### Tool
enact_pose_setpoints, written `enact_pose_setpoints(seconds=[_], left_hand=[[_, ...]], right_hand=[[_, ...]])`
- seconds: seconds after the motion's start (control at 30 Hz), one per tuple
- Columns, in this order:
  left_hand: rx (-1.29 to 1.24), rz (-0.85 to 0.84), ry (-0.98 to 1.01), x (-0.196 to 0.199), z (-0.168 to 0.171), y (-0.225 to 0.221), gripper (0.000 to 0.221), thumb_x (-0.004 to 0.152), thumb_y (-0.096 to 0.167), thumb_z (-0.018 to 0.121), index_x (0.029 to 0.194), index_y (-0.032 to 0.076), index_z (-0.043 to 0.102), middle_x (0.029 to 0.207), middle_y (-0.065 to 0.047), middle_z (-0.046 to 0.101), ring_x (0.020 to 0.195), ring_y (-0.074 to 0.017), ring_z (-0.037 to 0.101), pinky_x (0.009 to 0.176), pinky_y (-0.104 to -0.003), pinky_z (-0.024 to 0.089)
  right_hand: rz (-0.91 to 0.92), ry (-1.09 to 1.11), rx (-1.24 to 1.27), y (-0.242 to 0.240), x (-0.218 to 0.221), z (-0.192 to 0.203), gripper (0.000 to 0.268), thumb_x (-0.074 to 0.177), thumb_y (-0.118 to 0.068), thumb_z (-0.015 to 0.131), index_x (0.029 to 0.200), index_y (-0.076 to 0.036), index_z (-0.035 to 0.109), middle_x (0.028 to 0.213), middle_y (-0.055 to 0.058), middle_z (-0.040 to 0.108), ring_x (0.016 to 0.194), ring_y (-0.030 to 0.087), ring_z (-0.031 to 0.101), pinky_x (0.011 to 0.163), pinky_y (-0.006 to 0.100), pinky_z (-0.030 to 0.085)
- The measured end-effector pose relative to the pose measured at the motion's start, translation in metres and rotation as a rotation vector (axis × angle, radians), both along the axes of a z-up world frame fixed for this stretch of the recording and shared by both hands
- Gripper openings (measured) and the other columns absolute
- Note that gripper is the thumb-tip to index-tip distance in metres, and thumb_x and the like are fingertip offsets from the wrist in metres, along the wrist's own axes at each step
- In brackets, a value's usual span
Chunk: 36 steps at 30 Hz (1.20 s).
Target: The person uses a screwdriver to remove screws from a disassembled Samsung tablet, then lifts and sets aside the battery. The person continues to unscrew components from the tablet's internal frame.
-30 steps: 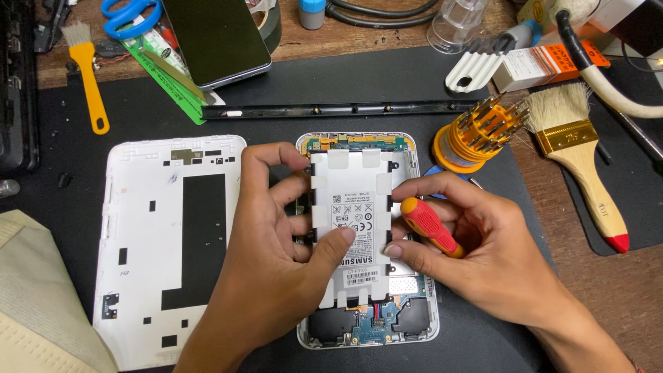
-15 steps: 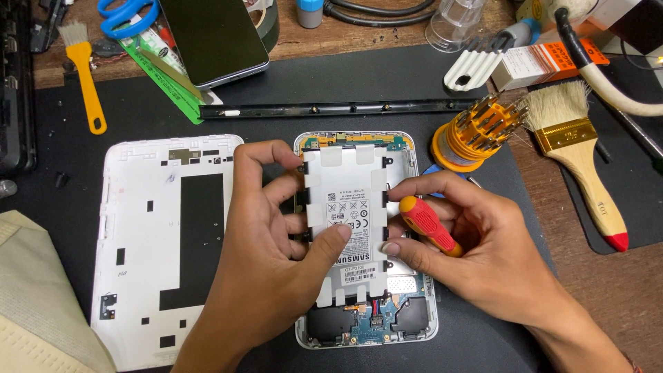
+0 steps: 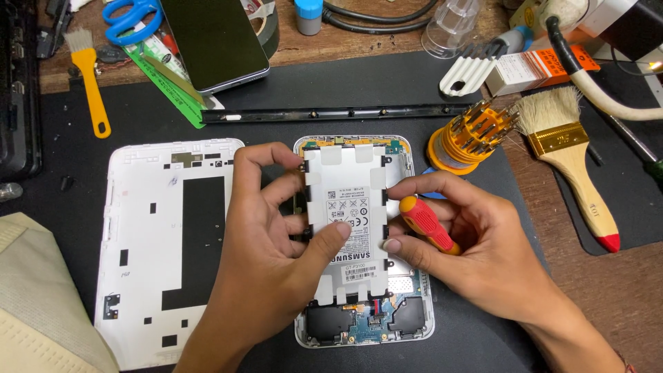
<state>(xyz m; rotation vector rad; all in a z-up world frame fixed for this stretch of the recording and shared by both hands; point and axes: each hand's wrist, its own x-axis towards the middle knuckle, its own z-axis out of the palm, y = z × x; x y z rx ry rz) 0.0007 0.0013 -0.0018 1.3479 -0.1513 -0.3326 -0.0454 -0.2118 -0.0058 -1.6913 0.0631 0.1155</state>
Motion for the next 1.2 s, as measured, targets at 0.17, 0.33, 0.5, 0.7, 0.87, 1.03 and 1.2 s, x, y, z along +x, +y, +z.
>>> enact_pose_setpoints(seconds=[0.17, 0.33, 0.5, 0.7, 0.87, 1.03, 1.2], left_hand=[[0.002, 0.019, 0.035, 0.001, 0.003, 0.0, 0.056, 0.079, 0.009, 0.076, 0.117, 0.017, 0.035, 0.119, -0.021, 0.077, 0.084, -0.0254, 0.082, 0.058, -0.037, 0.074], [-0.001, 0.035, 0.069, 0.001, 0.006, -0.002, 0.058, 0.077, 0.009, 0.078, 0.12, 0.017, 0.039, 0.111, -0.02, 0.078, 0.082, -0.0281, 0.084, 0.056, -0.039, 0.074], [-0.086, 0.15, 0.114, 0.001, 0.0, -0.007, 0.051, 0.081, 0.01, 0.075, 0.116, 0.014, 0.039, 0.111, -0.024, 0.078, 0.077, -0.0287, 0.082, 0.06, -0.037, 0.071], [-0.132, 0.225, 0.162, 0.004, 0.001, -0.006, 0.046, 0.084, 0.009, 0.072, 0.12, 0.012, 0.044, 0.109, -0.025, 0.079, 0.088, -0.0292, 0.08, 0.065, -0.04, 0.072], [-0.057, 0.086, 0.064, 0.002, 0.005, 0.0, 0.061, 0.084, 0.011, 0.069, 0.141, 0.016, 0.048, 0.119, -0.023, 0.078, 0.09, -0.0266, 0.083, 0.07, -0.036, 0.07], [0.078, 0.025, 0.023, 0.003, 0.007, -0.001, 0.069, 0.086, 0.013, 0.066, 0.151, 0.02, 0.043, 0.132, -0.017, 0.074, 0.096, -0.0253, 0.085, 0.075, -0.034, 0.07], [0.22, 0.047, 0.114, 0.001, 0.013, -0.004, 0.064, 0.089, 0.013, 0.063, 0.149, 0.029, 0.048, 0.136, -0.011, 0.075, 0.101, -0.0239, 0.085, 0.074, -0.032, 0.07]], right_hand=[[0.005, 0.019, 0.0, -0.002, -0.001, -0.002, 0.049, 0.076, 0.003, 0.085, 0.122, -0.003, 0.069, 0.079, 0.007, 0.078, 0.078, 0.008, 0.072, 0.075, 0.021, 0.059], [0.001, -0.011, 0.026, -0.003, -0.001, -0.002, 0.052, 0.075, 0.005, 0.085, 0.123, -0.001, 0.067, 0.08, 0.007, 0.075, 0.077, 0.009, 0.071, 0.074, 0.022, 0.06], [-0.026, -0.061, -0.013, -0.006, -0.001, -0.002, 0.051, 0.077, 0.001, 0.082, 0.125, 0.0, 0.067, 0.084, 0.011, 0.078, 0.078, 0.01, 0.07, 0.074, 0.023, 0.06], [-0.022, -0.055, -0.005, -0.005, -0.004, -0.001, 0.059, 0.07, 0.005, 0.087, 0.125, 0.0, 0.069, 0.086, 0.008, 0.075, 0.082, 0.009, 0.07, 0.078, 0.021, 0.059], [-0.051, -0.043, -0.007, -0.003, 0.0, -0.002, 0.058, 0.07, 0.005, 0.087, 0.125, -0.001, 0.069, 0.085, 0.01, 0.076, 0.081, 0.011, 0.07, 0.078, 0.024, 0.06], [-0.048, -0.063, 0.018, -0.003, 0.005, -0.003, 0.055, 0.071, 0.005, 0.088, 0.122, -0.002, 0.071, 0.084, 0.011, 0.076, 0.08, 0.012, 0.072, 0.077, 0.025, 0.061], [-0.075, 0.018, 0.056, -0.003, 0.006, 0.0, 0.068, 0.069, 0.005, 0.088, 0.134, -0.005, 0.069, 0.079, 0.014, 0.081, 0.076, 0.015, 0.075, 0.078, 0.029, 0.064]])
